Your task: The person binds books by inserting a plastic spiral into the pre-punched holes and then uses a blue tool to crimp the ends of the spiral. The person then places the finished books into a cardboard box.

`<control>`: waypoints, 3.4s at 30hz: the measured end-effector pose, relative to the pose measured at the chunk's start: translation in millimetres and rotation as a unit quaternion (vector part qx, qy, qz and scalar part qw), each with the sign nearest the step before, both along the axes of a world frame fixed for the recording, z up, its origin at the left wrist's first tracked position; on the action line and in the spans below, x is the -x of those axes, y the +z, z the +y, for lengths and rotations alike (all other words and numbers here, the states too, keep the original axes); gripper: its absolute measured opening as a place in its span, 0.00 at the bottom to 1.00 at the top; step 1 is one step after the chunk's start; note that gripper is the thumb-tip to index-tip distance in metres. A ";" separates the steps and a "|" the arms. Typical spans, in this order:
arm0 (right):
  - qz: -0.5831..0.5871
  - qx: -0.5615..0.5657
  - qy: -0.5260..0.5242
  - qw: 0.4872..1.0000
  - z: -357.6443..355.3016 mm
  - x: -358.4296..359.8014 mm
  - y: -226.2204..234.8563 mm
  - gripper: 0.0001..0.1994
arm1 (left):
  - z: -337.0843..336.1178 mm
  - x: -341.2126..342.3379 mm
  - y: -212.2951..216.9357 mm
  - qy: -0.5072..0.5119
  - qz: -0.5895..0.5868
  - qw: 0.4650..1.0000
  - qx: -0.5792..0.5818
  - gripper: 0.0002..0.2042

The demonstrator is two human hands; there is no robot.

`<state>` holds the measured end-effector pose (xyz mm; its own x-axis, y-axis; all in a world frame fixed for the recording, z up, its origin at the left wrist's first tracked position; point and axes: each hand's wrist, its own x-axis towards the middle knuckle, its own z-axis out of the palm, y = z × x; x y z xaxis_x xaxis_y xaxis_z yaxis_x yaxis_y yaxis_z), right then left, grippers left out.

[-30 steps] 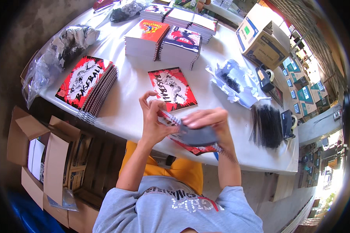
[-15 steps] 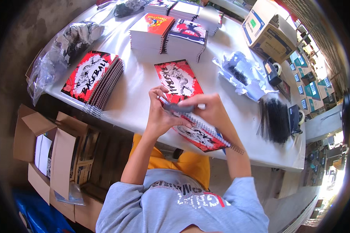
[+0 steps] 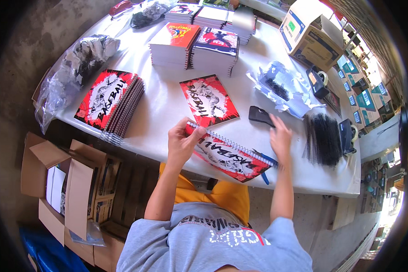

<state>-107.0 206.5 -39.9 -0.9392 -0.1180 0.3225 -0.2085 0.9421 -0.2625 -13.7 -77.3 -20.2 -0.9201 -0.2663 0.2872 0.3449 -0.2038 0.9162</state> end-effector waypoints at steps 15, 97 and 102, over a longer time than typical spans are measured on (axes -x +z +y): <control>0.012 0.368 0.148 0.918 -60.3 -145.6 57.1 0.22 | 32.7 -16.4 30.2 0.259 0.178 0.893 0.321 0.16; -0.156 0.165 -0.058 0.972 -197.0 123.4 -18.6 0.36 | -13.2 26.3 -52.9 0.070 -0.136 0.978 0.138 0.38; -0.262 0.148 -0.062 0.952 -192.4 134.5 -1.6 0.30 | -6.4 34.2 -54.5 0.029 -0.160 0.964 -0.208 0.40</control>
